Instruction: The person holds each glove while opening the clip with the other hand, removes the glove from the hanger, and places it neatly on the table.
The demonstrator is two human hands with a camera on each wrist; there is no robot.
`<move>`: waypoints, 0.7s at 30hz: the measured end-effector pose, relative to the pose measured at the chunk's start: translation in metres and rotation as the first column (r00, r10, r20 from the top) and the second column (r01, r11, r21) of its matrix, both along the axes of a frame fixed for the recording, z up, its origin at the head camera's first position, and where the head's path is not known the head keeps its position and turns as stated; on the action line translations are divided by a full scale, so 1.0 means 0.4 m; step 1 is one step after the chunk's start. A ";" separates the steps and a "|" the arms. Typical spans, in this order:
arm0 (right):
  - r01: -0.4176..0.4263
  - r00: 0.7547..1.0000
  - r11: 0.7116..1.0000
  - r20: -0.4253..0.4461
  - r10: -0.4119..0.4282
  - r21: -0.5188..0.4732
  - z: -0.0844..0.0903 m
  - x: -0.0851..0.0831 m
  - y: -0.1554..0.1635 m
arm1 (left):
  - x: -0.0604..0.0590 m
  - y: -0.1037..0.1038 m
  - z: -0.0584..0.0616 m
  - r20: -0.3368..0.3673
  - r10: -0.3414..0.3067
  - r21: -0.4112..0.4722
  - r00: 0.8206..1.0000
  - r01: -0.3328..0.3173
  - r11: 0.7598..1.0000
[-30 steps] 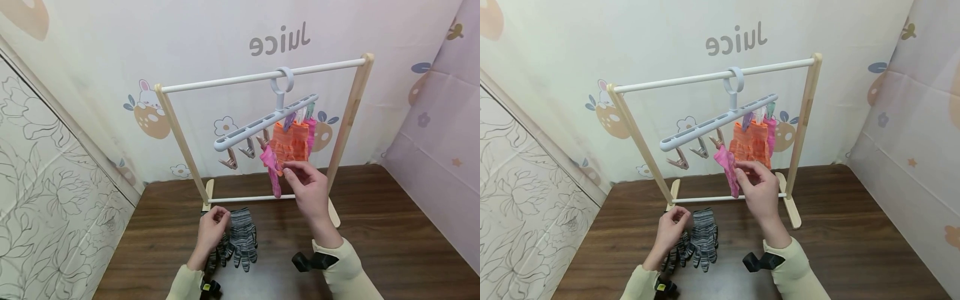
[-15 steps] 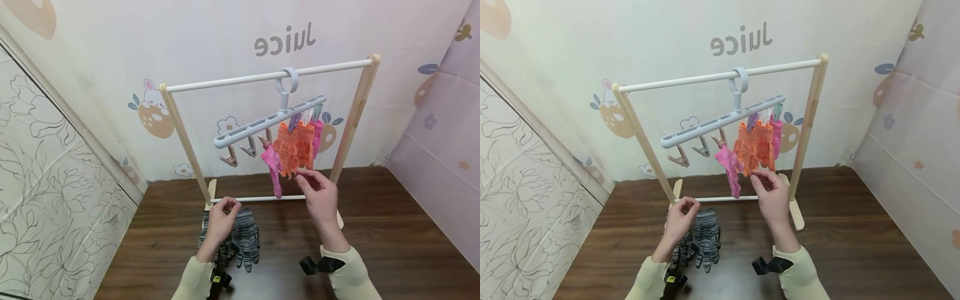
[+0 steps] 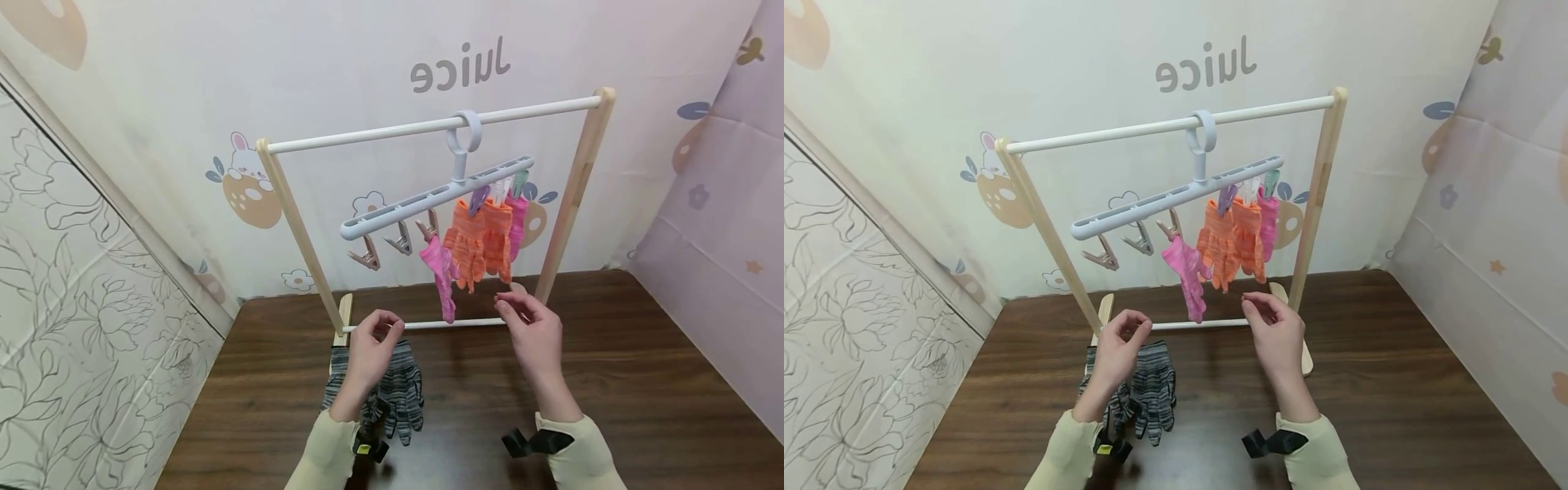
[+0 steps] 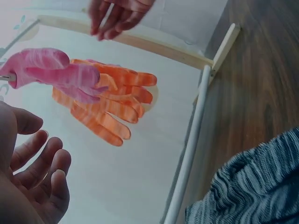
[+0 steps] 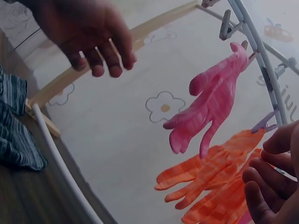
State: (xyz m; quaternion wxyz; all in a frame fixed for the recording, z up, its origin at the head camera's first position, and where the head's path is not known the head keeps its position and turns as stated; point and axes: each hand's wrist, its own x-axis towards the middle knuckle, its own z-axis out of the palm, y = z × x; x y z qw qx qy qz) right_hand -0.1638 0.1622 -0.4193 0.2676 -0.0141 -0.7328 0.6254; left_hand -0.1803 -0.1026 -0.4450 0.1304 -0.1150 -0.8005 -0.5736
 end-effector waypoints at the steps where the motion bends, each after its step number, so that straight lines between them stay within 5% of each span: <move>1: 0.004 1.000 1.000 0.009 -0.004 0.010 -0.005 0.000 0.002 | 0.001 0.002 0.003 -0.002 0.001 0.005 1.000 -0.001 1.000; 6: 0.022 0.998 0.998 0.060 -0.026 0.067 -0.027 0.003 0.013 | 0.011 0.020 0.037 -0.023 0.001 0.022 1.000 0.000 1.000; 14: 0.019 0.990 0.994 0.139 -0.034 0.110 -0.046 0.014 0.028 | 0.060 0.059 0.144 -0.127 -0.028 0.082 0.992 0.038 0.996; 21: 0.039 0.978 0.990 0.199 -0.066 0.135 -0.058 0.022 0.040 | 0.063 0.074 0.160 -0.151 -0.030 0.090 0.988 0.044 0.995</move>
